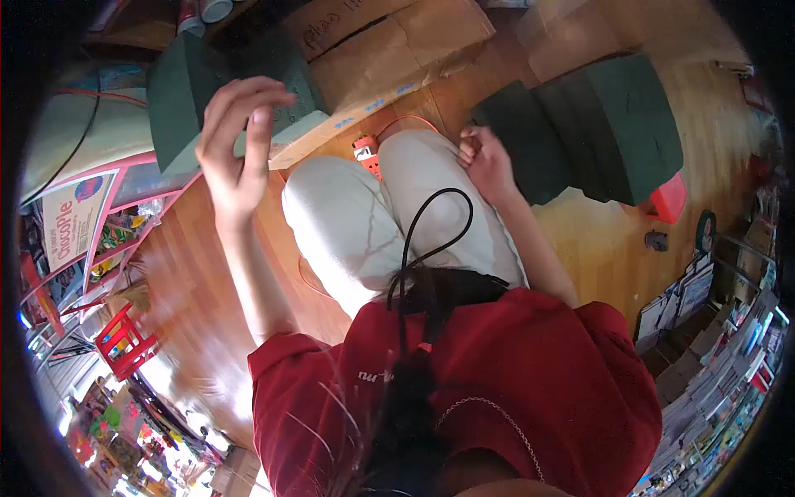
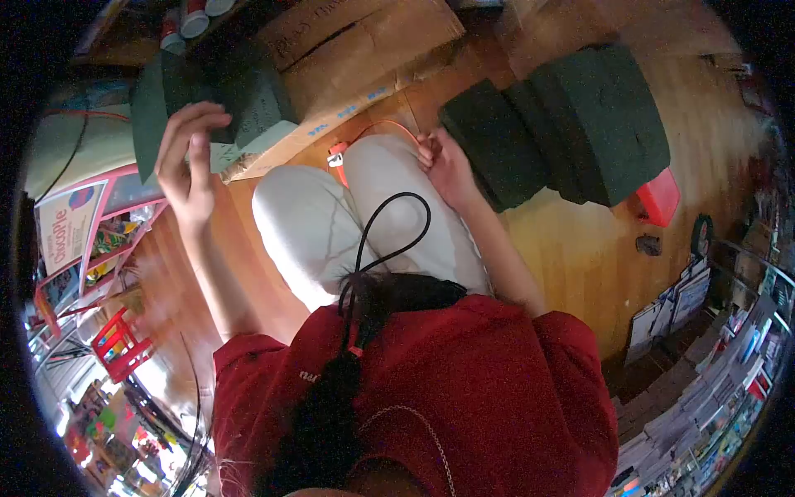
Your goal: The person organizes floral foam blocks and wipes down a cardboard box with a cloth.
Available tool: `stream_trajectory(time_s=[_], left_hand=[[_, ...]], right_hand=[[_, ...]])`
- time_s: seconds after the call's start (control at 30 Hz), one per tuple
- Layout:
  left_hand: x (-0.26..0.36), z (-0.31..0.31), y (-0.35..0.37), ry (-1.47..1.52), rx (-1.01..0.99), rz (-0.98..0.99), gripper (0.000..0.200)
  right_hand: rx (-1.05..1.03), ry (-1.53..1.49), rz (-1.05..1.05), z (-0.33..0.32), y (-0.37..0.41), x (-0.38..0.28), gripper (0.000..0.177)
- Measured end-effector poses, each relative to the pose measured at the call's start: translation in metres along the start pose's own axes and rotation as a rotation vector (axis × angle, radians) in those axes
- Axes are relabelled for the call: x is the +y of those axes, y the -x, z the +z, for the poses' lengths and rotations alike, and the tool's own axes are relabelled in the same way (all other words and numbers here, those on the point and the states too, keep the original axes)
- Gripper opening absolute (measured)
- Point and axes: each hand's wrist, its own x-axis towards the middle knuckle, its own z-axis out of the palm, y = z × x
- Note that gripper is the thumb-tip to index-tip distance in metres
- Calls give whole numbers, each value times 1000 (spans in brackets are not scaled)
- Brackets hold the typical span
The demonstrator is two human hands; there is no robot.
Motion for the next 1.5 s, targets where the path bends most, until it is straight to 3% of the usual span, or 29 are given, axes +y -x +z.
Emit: stream_trajectory(time_s=[0.07,0.1,0.13,0.2,0.23,0.3,0.4,0.5,0.53,0.67,0.9,1.0,1.3,1.5], left_hand=[[-24,5,-6,50,19,-36,22],[-32,15,-9,89,9,-155,21],[-47,28,-9,83,-48,-229,20],[-78,58,0,-272,-261,-229,18],[-87,70,13,-567,-227,-35,18],[-100,77,26,-577,-130,-77,20],[-100,60,40,-398,56,-324,26],[-102,66,53,-638,147,-470,38],[-107,74,58,-764,94,-522,56],[-126,106,58,-957,-98,-746,82],[-138,122,51,-1046,-231,-788,90],[-144,126,46,-972,-309,-1011,92],[-142,132,34,-833,-100,-1235,92],[-149,142,38,-803,10,-1196,94]], right_hand=[[162,-20,-25,-4,-2,4,27],[237,-29,-31,-6,-3,3,26],[253,238,-115,-5,0,3,21],[309,551,-144,17,12,-7,17],[330,707,-155,30,18,-15,15],[323,908,-251,50,22,-34,13],[333,909,-309,59,22,-61,12],[351,837,-351,53,18,-64,14],[326,823,-353,50,16,-63,13],[260,841,-391,44,12,-57,13],[177,847,-380,48,18,-65,13],[176,837,-387,44,22,-66,13],[244,768,-513,39,41,-81,13],[370,556,-650,35,79,-89,12]])
